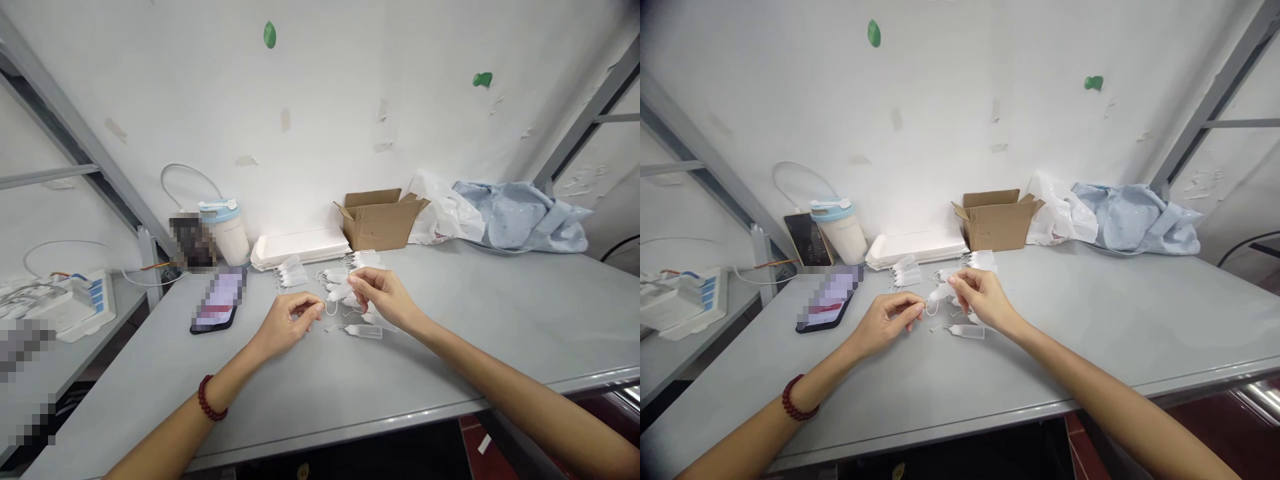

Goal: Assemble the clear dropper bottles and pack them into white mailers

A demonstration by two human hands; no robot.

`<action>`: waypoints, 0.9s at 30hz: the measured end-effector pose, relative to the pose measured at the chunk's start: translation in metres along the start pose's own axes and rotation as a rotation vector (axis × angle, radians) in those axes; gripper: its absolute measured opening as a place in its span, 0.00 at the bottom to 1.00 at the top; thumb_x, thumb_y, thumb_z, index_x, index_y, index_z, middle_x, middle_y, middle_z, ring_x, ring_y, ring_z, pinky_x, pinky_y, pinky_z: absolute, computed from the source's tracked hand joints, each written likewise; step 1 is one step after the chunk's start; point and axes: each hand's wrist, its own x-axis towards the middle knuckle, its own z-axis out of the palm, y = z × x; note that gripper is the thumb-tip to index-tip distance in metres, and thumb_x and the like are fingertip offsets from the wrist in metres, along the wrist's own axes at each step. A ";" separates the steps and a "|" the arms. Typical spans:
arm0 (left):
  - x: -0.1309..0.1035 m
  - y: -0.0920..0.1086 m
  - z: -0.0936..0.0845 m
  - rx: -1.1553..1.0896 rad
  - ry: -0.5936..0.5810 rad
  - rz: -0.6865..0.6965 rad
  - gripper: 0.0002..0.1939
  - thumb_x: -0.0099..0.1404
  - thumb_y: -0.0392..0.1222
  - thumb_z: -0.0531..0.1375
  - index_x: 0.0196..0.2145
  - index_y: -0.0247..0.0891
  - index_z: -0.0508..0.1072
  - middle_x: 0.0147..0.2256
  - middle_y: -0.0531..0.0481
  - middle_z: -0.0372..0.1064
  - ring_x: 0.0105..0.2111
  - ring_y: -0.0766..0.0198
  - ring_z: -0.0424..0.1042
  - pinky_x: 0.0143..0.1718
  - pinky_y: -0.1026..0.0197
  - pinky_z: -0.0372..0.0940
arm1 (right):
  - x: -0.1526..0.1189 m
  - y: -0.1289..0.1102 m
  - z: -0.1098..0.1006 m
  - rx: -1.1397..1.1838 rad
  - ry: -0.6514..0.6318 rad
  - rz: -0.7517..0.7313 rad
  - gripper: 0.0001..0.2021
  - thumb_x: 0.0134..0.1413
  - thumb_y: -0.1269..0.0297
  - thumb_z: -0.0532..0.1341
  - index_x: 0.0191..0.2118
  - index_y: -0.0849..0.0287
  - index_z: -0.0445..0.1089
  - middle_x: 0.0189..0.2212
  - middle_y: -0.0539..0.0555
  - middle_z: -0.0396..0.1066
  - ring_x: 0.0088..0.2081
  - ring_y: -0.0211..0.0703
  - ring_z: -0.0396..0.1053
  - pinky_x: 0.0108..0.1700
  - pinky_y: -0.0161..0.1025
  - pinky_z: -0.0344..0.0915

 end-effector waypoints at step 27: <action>0.023 -0.041 -0.034 0.005 0.360 -0.243 0.13 0.57 0.46 0.56 0.21 0.34 0.68 0.15 0.55 0.63 0.16 0.71 0.61 0.19 0.67 0.55 | -0.005 0.000 -0.008 -0.445 -0.381 -0.048 0.10 0.53 0.59 0.58 0.27 0.59 0.63 0.23 0.49 0.66 0.24 0.35 0.61 0.26 0.33 0.56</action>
